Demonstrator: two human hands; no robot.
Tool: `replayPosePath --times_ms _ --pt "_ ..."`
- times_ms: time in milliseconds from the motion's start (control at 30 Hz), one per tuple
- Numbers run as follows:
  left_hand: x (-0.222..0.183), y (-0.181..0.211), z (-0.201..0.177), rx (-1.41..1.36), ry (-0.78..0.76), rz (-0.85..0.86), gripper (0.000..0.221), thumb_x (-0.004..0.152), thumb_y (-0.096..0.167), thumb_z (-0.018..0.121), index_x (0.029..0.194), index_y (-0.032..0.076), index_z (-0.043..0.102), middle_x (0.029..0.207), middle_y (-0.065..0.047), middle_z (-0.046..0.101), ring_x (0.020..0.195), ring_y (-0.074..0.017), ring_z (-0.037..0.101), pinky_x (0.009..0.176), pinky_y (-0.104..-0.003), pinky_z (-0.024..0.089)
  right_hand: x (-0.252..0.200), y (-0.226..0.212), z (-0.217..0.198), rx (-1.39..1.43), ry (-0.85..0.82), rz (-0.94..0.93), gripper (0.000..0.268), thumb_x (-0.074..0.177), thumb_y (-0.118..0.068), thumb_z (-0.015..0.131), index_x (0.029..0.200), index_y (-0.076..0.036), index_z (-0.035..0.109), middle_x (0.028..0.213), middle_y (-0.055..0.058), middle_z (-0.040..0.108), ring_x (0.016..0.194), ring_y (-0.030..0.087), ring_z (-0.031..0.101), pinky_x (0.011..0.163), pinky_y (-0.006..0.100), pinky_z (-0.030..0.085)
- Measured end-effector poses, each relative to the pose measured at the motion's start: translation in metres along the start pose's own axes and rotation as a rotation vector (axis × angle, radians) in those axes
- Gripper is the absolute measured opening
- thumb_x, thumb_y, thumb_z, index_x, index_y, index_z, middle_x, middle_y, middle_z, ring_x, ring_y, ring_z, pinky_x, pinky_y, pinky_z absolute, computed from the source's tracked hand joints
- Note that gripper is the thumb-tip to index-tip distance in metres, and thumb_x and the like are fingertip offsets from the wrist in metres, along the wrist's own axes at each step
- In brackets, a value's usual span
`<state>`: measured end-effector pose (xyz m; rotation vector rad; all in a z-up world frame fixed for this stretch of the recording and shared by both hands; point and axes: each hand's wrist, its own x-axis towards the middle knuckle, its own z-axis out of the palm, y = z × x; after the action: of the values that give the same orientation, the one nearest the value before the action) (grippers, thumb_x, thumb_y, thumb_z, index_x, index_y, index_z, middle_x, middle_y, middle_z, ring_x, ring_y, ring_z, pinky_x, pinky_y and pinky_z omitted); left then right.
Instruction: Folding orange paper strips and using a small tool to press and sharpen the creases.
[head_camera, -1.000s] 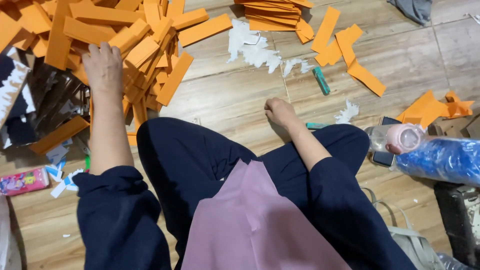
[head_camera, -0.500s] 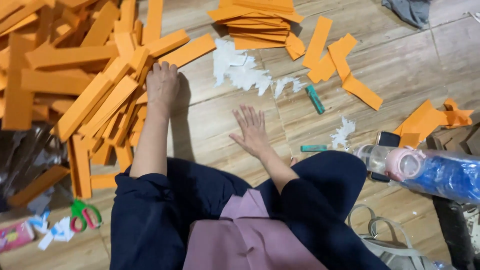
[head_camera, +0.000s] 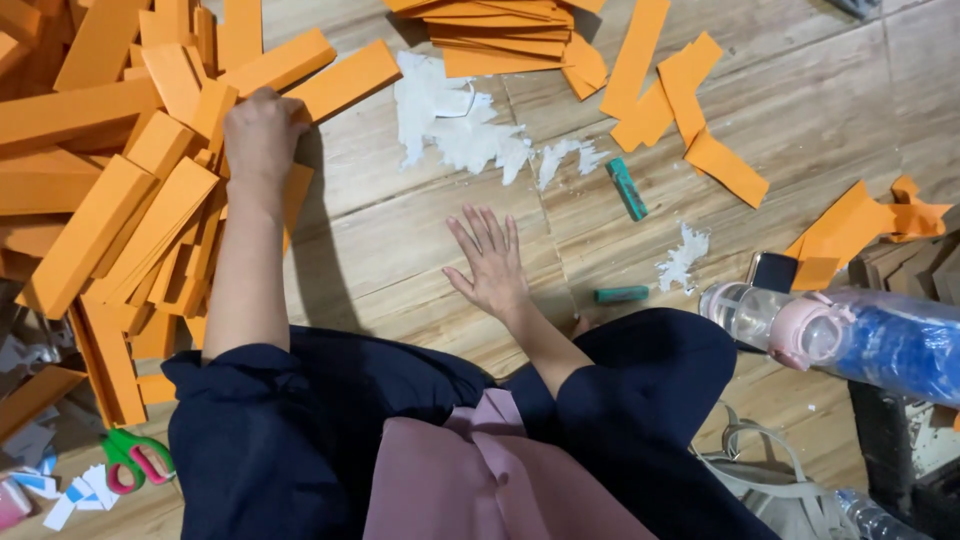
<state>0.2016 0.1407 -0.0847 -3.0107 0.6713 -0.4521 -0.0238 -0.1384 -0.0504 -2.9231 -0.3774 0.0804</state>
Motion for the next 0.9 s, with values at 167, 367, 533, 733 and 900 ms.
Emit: replayPosePath --times_ms 167,367,533,733,900 --pt "0.007 -0.006 0.001 -0.047 -0.227 -0.052 0.008 0.077 0.032 0.073 0.083 0.027 0.072 0.069 0.0 0.056 0.05 -0.0215 0.055 0.044 -0.03 0.047 0.0 0.0 0.004 -0.021 0.004 0.001 0.067 0.088 -0.054 0.039 0.143 -0.02 0.019 0.149 0.008 0.014 0.138 0.028 0.014 0.11 0.053 0.009" --pt "0.012 -0.008 -0.01 -0.163 -0.291 -0.073 0.004 0.079 0.029 0.073 0.082 0.027 0.071 0.073 0.0 0.057 0.056 -0.0233 0.055 0.048 -0.032 0.047 -0.001 0.001 0.006 -0.021 0.0 0.004 0.067 0.088 -0.054 0.039 0.143 -0.02 0.018 0.149 0.007 0.013 0.138 0.028 0.014 0.11 0.053 0.008" --pt "0.013 -0.01 -0.007 -0.129 -0.273 -0.068 0.01 0.075 0.032 0.075 0.083 0.028 0.072 0.073 0.0 0.058 0.055 -0.0224 0.055 0.047 -0.031 0.047 0.0 0.001 0.003 -0.012 -0.01 0.004 0.067 0.088 -0.054 0.039 0.143 -0.019 0.019 0.149 0.008 0.014 0.137 0.028 0.015 0.11 0.053 0.007" --pt "0.014 -0.013 -0.018 -0.312 -0.25 -0.069 0.012 0.074 0.023 0.077 0.084 0.018 0.073 0.081 -0.002 0.066 0.068 -0.023 0.059 0.057 -0.034 0.045 0.0 0.0 0.002 -0.002 -0.008 0.007 0.067 0.089 -0.054 0.038 0.143 -0.02 0.018 0.149 0.007 0.013 0.138 0.028 0.013 0.111 0.052 0.007" --pt "0.015 -0.013 -0.007 -0.152 -0.284 -0.056 0.022 0.072 0.034 0.077 0.087 0.019 0.072 0.078 -0.001 0.063 0.06 -0.0238 0.058 0.053 -0.033 0.046 0.0 0.001 0.0 0.009 -0.017 0.009 0.067 0.089 -0.053 0.039 0.143 -0.02 0.017 0.149 0.007 0.014 0.137 0.028 0.016 0.11 0.052 0.007"
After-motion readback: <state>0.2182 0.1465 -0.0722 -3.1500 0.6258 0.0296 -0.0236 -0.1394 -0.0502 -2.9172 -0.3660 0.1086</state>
